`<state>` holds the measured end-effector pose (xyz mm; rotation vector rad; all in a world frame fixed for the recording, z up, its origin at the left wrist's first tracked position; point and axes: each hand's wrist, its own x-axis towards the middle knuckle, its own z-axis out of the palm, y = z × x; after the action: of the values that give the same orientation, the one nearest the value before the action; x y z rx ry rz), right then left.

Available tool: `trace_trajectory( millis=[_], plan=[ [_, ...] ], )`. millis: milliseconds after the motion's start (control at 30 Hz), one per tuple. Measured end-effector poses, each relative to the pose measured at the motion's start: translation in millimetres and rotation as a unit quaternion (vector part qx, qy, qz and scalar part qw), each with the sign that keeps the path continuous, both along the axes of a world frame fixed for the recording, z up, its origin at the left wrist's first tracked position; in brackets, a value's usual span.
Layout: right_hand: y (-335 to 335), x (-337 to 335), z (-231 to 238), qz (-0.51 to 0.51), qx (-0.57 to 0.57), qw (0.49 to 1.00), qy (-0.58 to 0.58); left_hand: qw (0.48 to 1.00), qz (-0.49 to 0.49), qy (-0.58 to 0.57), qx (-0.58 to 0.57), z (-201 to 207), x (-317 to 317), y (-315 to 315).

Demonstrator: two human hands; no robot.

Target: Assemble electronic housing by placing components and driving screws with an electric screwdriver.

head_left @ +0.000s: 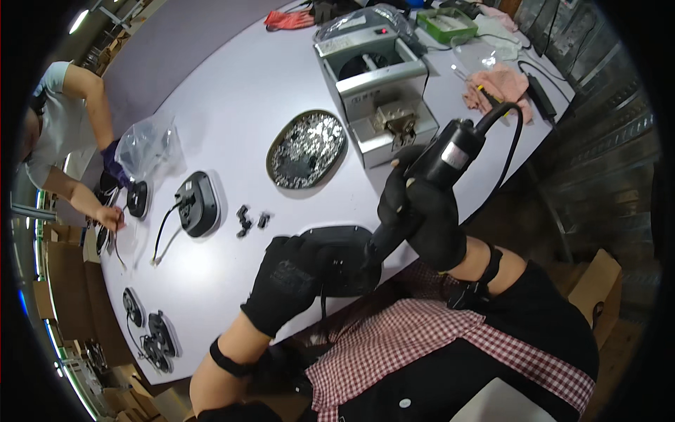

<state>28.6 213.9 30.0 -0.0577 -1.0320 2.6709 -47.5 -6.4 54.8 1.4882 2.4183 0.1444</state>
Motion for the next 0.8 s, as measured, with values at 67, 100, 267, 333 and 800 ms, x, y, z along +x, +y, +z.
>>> trace_trajectory(
  millis=[67, 100, 267, 333, 800],
  plan=[
    [-1.6, 3.8, 4.5, -0.024, 0.025, 0.999, -0.025, 0.987, -0.091, 0.072, 0.111, 1.7, -0.2, 0.8],
    [-0.4, 3.0, 6.1, -0.025, 0.027, 0.999, -0.017, 0.986, -0.094, 0.080, 0.112, 1.8, -1.5, 3.0],
    [4.3, 1.5, 4.6, -0.004, 0.059, 0.998, 0.007, 0.982, 0.002, -0.038, 0.185, -0.8, -16.8, 10.6],
    [2.2, 3.7, 3.5, -0.017, 0.068, 0.997, 0.010, 0.989, -0.038, -0.034, 0.139, 4.2, -21.2, 15.3],
    [33.0, 6.2, 6.6, -0.086, -0.042, 0.995, 0.027, 0.867, 0.187, -0.289, 0.359, 44.6, -79.3, 55.8]
  ],
)
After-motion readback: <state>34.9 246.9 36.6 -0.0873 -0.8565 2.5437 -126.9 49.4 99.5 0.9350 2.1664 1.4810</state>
